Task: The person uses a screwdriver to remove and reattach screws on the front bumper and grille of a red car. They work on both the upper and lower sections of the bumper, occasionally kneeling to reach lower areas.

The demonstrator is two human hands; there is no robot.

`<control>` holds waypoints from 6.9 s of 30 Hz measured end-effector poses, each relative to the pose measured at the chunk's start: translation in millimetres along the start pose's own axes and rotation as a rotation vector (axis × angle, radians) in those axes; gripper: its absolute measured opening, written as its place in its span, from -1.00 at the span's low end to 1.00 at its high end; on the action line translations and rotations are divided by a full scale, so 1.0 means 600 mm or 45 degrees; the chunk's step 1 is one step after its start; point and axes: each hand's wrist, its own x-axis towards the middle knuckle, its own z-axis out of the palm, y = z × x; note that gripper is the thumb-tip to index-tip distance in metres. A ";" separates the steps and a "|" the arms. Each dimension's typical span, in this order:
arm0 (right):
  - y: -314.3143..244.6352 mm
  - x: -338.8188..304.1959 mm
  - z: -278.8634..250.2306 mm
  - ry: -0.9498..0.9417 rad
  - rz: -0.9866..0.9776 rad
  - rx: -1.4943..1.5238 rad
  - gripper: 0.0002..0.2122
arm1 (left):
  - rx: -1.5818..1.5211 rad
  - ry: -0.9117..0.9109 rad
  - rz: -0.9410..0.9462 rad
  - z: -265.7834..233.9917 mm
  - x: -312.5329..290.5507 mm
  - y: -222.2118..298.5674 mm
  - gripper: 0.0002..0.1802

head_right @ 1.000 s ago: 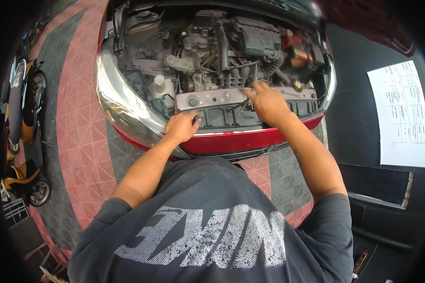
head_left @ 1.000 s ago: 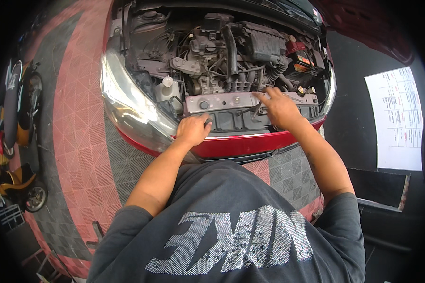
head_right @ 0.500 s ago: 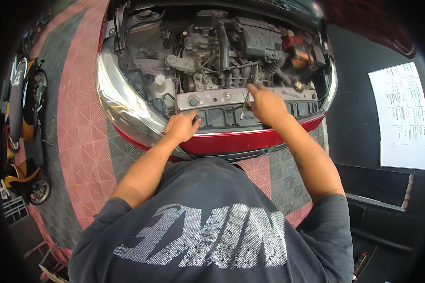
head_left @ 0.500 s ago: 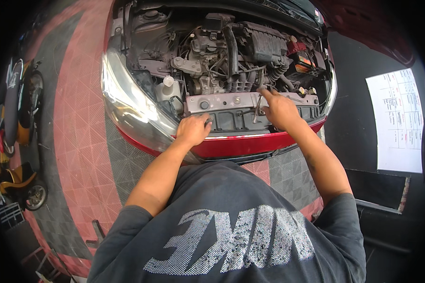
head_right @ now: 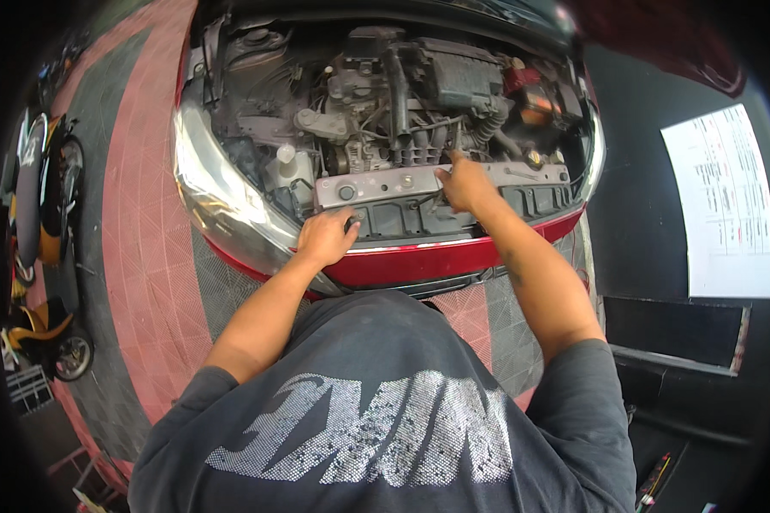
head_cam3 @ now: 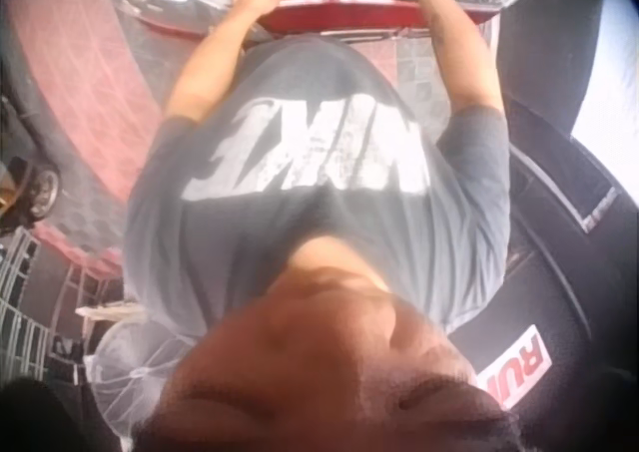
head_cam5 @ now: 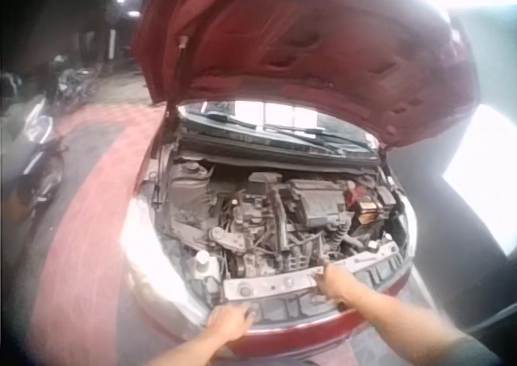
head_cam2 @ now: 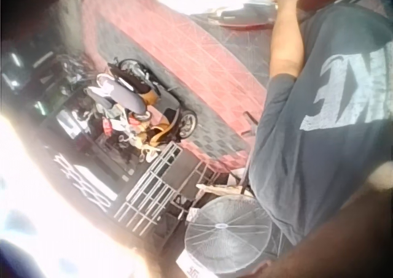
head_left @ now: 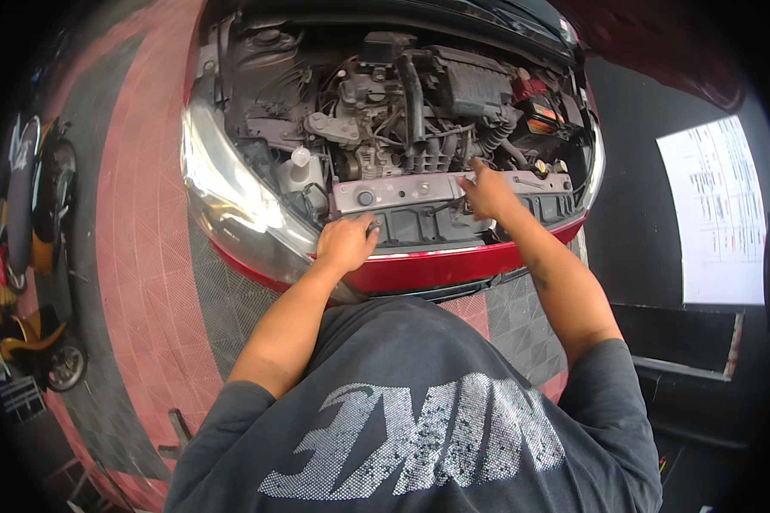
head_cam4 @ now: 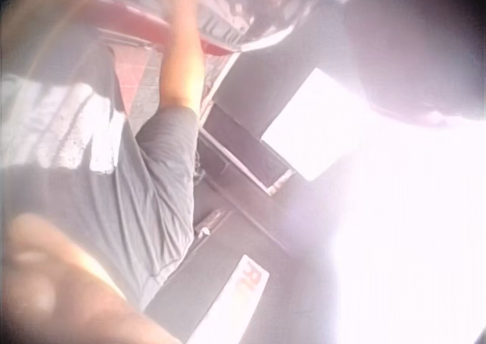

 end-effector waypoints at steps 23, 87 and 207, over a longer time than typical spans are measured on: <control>0.044 -0.051 -0.026 0.184 -1.231 -0.773 -0.55 | 0.005 -0.028 -0.003 -0.005 0.001 0.005 -0.70; 0.008 -0.050 0.013 0.209 -0.132 -0.223 -0.37 | 0.005 -0.008 -0.023 -0.007 -0.002 0.002 -0.66; 0.565 -0.041 1.179 1.109 -0.447 2.511 -0.54 | 0.230 -0.056 0.147 0.145 0.089 0.121 -0.44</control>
